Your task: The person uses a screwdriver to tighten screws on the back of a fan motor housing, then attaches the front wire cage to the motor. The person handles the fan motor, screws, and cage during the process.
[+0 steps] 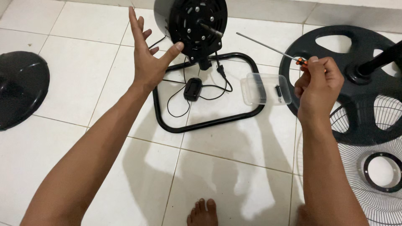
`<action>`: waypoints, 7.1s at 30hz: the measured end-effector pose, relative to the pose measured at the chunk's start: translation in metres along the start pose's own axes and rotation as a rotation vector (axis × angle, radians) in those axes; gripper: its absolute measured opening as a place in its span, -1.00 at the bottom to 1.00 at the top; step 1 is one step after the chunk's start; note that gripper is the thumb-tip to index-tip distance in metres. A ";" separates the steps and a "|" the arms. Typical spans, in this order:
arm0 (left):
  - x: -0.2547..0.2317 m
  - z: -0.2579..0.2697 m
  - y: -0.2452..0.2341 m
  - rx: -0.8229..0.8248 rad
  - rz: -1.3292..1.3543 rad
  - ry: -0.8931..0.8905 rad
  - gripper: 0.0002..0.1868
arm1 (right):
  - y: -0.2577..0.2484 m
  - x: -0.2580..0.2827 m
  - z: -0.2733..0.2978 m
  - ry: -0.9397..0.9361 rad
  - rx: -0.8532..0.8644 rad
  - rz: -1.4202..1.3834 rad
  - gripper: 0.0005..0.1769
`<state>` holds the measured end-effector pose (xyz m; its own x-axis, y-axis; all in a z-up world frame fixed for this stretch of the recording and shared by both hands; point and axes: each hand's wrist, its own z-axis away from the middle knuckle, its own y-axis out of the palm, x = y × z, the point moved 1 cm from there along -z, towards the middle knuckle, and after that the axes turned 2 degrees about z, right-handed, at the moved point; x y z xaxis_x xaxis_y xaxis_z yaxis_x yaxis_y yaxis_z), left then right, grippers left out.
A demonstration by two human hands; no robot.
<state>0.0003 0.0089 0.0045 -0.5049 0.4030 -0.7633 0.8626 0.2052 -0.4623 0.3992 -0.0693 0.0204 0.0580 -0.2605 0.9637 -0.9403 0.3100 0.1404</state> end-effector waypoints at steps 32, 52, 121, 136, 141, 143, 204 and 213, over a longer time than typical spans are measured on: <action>-0.156 0.039 0.120 0.261 0.169 0.262 -0.68 | -0.098 -0.038 -0.043 0.883 0.565 0.426 -0.81; -0.166 0.005 0.268 0.722 -0.246 0.120 -0.12 | -0.350 -0.063 -0.110 0.113 0.373 1.470 -0.41; -0.186 -0.049 -0.111 -0.002 0.424 0.036 -0.33 | -0.097 0.035 -0.114 -0.198 0.265 0.404 -0.90; -0.212 -0.073 -0.138 0.104 0.155 -0.129 -0.53 | -0.011 0.148 -0.183 -0.676 0.360 0.859 -0.83; -0.171 -0.064 -0.140 -0.049 0.315 -0.213 -0.51 | 0.016 0.144 -0.196 -0.682 0.228 0.951 -0.68; -0.151 -0.056 -0.134 -0.106 0.370 -0.276 -0.50 | 0.027 0.133 -0.200 -0.696 0.175 1.003 -0.50; -0.095 0.006 -0.114 -0.437 0.230 -0.256 -0.65 | 0.028 -0.044 -0.193 -0.030 0.421 0.645 -0.47; -0.084 0.006 -0.105 -0.404 0.272 -0.228 -0.68 | 0.025 -0.044 -0.190 0.012 0.432 0.741 -0.59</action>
<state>-0.0477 -0.0515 0.1143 -0.2166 0.2951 -0.9306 0.8835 0.4648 -0.0582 0.4370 0.1239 0.0244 -0.6205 -0.1181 0.7753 -0.7821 0.0208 -0.6228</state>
